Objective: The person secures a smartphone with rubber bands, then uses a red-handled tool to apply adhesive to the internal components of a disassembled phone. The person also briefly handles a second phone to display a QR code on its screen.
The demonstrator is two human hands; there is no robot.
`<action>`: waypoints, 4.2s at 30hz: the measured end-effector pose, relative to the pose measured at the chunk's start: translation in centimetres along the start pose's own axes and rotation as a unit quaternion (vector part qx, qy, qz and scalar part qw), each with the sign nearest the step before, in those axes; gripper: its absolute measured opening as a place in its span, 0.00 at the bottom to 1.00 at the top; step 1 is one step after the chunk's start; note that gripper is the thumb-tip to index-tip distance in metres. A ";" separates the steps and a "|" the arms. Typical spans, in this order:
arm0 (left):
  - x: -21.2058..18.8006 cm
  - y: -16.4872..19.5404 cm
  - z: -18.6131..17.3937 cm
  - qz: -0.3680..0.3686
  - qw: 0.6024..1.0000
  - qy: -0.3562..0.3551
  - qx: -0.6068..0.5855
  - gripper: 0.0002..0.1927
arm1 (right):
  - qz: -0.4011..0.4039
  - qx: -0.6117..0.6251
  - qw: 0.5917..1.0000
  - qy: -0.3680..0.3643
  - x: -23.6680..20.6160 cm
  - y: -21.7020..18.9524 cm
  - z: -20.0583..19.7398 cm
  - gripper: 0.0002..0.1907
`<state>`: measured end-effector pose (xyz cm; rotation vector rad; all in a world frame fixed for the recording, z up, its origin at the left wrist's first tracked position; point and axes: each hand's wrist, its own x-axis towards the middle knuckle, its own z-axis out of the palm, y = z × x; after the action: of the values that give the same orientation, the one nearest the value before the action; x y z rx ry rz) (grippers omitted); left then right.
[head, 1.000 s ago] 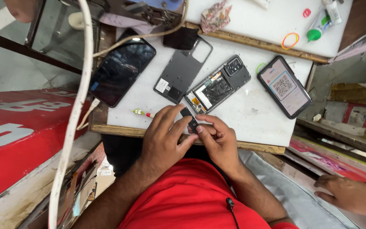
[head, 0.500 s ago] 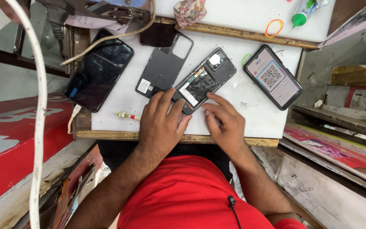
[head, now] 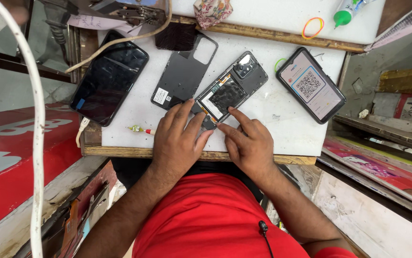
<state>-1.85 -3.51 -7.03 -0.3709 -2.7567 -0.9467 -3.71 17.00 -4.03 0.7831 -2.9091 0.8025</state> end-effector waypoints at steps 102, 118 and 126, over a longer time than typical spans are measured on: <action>-0.9 -1.2 -1.3 0.018 0.997 -0.042 0.067 0.15 | 0.001 -0.068 0.998 0.012 -1.1 -1.8 1.8 0.21; 0.6 -1.4 -1.3 0.009 0.994 -0.016 0.107 0.14 | 0.000 -0.053 0.999 0.009 -1.4 -1.2 1.7 0.22; 1.2 -0.1 -1.5 0.009 0.991 -0.047 0.128 0.15 | 0.001 -0.053 0.999 0.011 -1.5 -1.6 1.3 0.22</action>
<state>-2.86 -4.31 -5.63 -0.4056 -2.9064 -0.5736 -1.46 15.88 -4.58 0.7582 -2.9054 0.6468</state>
